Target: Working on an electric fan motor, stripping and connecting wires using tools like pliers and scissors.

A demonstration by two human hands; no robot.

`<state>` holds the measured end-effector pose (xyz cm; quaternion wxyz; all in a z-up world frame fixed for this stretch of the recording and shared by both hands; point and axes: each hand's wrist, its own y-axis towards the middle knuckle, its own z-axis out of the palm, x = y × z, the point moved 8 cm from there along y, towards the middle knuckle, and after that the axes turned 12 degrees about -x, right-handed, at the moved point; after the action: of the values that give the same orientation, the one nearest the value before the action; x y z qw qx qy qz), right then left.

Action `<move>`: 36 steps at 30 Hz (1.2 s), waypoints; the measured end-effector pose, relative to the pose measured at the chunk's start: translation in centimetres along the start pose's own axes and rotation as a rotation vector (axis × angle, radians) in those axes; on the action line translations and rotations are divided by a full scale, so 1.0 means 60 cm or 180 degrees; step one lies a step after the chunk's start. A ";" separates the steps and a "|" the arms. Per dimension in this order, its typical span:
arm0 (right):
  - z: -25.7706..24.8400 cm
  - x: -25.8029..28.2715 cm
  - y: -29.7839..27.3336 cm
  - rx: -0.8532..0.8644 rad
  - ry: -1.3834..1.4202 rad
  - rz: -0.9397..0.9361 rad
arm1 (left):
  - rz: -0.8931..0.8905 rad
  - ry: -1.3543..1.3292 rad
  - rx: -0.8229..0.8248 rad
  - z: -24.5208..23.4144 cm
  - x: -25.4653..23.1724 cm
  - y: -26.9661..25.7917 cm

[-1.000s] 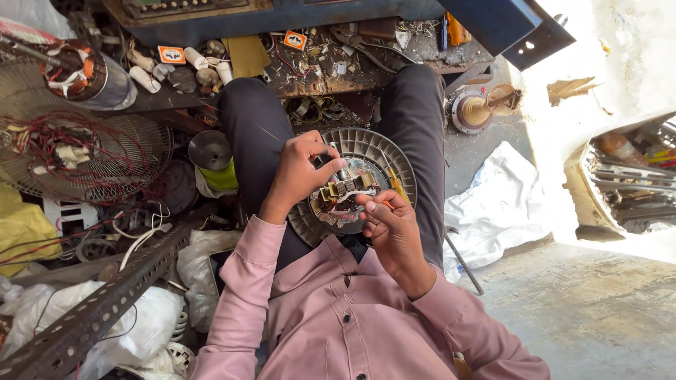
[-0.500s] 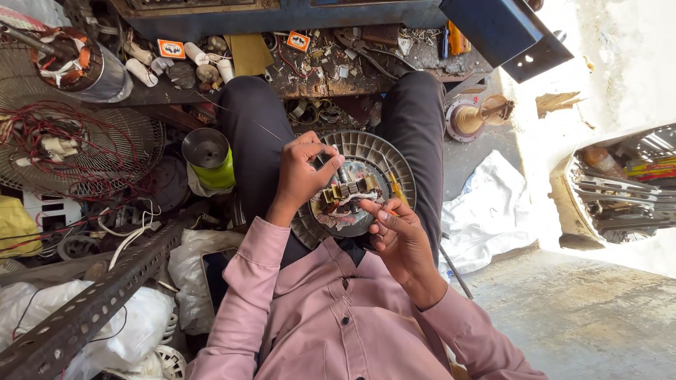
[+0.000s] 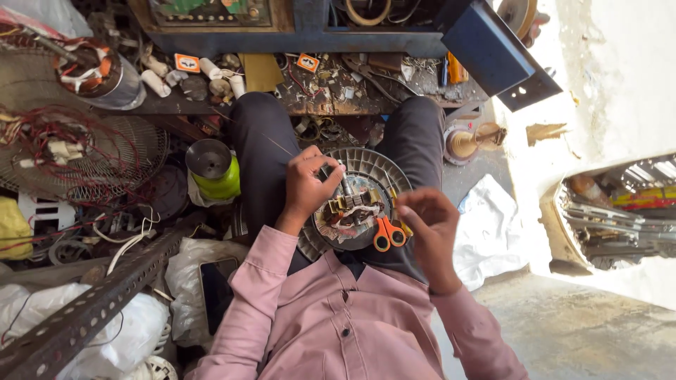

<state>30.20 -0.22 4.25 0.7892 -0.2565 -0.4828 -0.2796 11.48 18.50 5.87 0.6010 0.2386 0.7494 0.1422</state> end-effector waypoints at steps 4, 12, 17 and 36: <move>0.119 0.074 0.027 0.1008 -0.1259 -0.0981 | 0.0018 -0.0060 -0.0078 -0.005 -0.007 -0.004; 0.133 -0.012 0.042 0.2232 -0.1325 -0.0300 | 0.0176 -0.0069 -0.0028 -0.003 -0.008 -0.013; 0.128 -0.008 0.051 0.1928 -0.1293 -0.0152 | 0.0248 -0.0114 -0.0063 0.005 -0.014 -0.005; 0.126 -0.039 0.031 0.1583 -0.0684 0.0660 | 0.0114 -0.0032 -0.0009 0.005 -0.010 -0.006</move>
<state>25.93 6.67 4.89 0.7966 -0.1312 -0.5886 -0.0417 11.82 17.86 6.14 0.6025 0.2518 0.7418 0.1527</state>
